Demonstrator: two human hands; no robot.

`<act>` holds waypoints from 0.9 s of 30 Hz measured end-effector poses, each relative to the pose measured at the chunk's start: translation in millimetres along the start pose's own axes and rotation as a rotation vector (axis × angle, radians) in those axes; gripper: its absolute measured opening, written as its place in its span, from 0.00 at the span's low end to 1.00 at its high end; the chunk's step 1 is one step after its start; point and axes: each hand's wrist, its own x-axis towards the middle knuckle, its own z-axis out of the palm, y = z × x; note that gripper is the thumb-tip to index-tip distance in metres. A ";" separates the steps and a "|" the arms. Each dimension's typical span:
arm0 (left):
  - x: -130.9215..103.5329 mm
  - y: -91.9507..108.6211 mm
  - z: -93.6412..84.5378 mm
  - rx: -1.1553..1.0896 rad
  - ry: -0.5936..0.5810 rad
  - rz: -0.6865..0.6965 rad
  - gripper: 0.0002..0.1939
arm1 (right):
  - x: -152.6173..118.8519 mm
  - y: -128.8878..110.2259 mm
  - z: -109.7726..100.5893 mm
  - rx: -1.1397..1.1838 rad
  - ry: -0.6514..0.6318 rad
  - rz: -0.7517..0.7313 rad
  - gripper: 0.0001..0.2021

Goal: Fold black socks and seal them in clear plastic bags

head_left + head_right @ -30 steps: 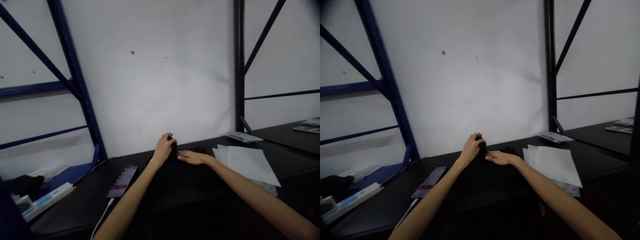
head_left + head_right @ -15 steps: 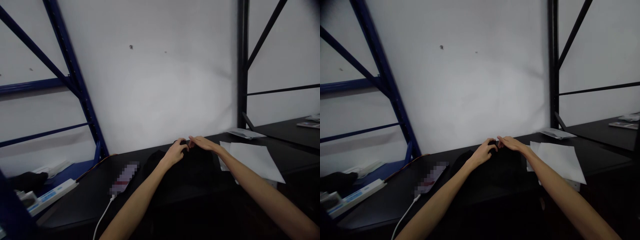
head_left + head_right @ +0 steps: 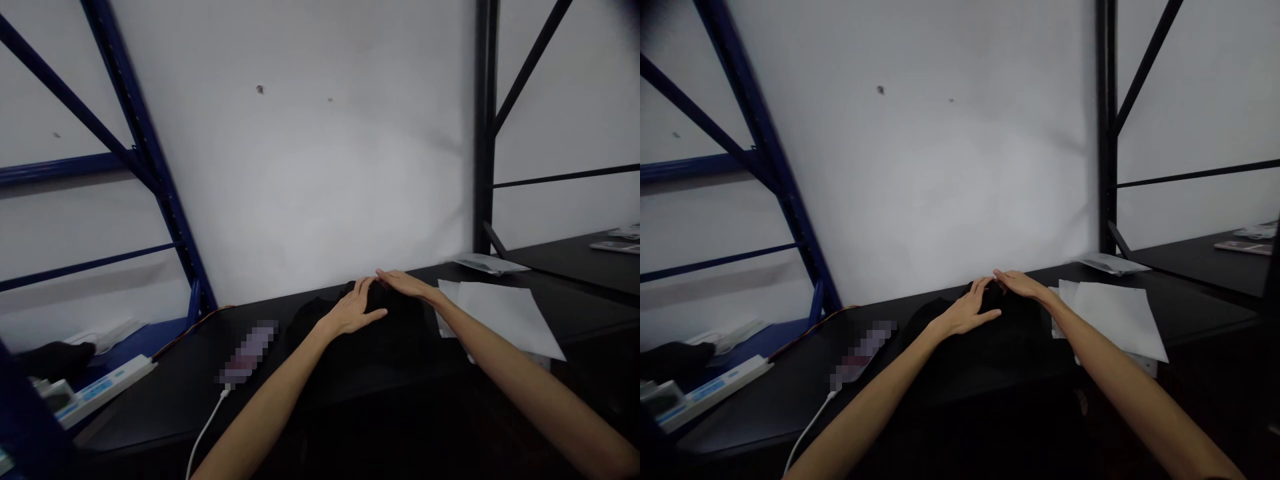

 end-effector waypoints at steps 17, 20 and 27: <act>3.8 -17.2 -3.4 0.250 -0.196 -0.020 0.29 | 8.3 16.7 -6.5 -0.162 -0.065 -0.117 0.20; 2.4 -19.4 -13.0 0.080 -0.199 -0.072 0.33 | 12.2 25.2 -5.1 -0.182 -0.159 -0.126 0.15; -2.4 -31.4 -15.7 0.147 0.093 -0.532 0.36 | 9.4 27.1 -10.4 -0.216 -0.216 -0.102 0.20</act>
